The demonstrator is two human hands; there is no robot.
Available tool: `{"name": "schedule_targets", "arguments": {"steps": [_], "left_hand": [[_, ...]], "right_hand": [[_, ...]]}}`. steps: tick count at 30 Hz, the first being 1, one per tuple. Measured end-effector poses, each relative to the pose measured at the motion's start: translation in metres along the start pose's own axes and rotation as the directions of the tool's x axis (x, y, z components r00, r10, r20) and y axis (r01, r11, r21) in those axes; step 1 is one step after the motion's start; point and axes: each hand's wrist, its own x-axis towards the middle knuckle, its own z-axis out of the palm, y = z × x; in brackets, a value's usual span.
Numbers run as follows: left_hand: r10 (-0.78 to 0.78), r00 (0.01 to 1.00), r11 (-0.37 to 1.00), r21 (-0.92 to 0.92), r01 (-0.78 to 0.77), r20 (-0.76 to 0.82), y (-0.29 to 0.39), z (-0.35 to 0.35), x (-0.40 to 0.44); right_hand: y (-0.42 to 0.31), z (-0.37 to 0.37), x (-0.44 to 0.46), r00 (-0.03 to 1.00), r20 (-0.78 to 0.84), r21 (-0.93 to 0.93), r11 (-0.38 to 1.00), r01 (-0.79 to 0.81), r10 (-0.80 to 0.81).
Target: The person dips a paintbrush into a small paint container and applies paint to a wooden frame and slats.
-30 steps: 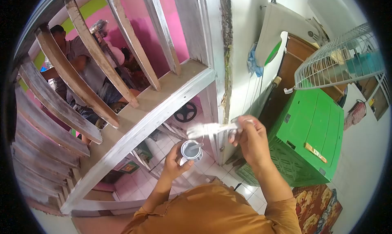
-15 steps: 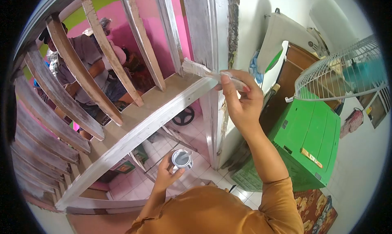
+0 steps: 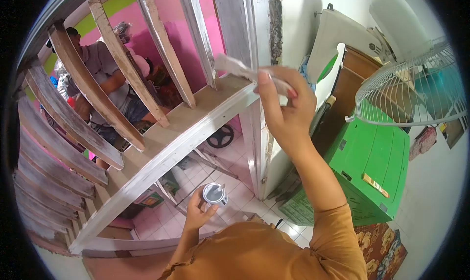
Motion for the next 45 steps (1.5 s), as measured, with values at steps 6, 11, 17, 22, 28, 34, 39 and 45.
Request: {"name": "schedule_targets", "arguments": {"steps": [6,11,17,22,28,34,39,45], "left_hand": [[-0.008,0.999,0.999,0.033,0.006,0.039,-0.005,-0.005,-0.001],[-0.034,0.999,0.999,0.014,0.034,0.029,-0.001,-0.002,-0.001],[-0.04,0.999,0.999,0.029,0.04,0.019,-0.004,-0.004,-0.005],[-0.044,0.999,0.998,0.035,0.043,0.021,-0.006,-0.003,-0.005],[-0.056,0.998,0.998,0.003,0.056,0.015,-0.005,-0.001,-0.004],[-0.042,0.999,0.999,0.029,0.042,-0.001,-0.007,0.001,-0.007],[-0.021,1.0,1.0,0.023,0.021,-0.001,-0.004,0.002,-0.006],[-0.051,0.998,0.998,0.043,0.05,0.03,-0.004,0.003,-0.008]], "right_hand": [[0.008,0.006,-0.008,0.996,0.009,-0.089,0.992,-0.092,0.093],[0.006,0.016,0.022,0.998,-0.025,-0.128,0.991,0.049,-0.053],[0.0,0.006,0.001,0.997,-0.073,-0.031,0.999,-0.007,0.005],[0.018,0.017,0.014,0.992,-0.021,-0.124,0.985,0.123,-0.127],[0.007,0.022,0.036,0.975,-0.099,-0.018,0.98,0.196,-0.197],[0.017,0.016,0.012,0.913,0.035,-0.231,0.886,0.402,-0.405],[0.016,0.006,-0.003,0.953,0.072,-0.21,0.93,0.303,-0.294],[-0.003,0.025,0.042,0.922,-0.03,-0.145,0.915,0.377,-0.385]]}}
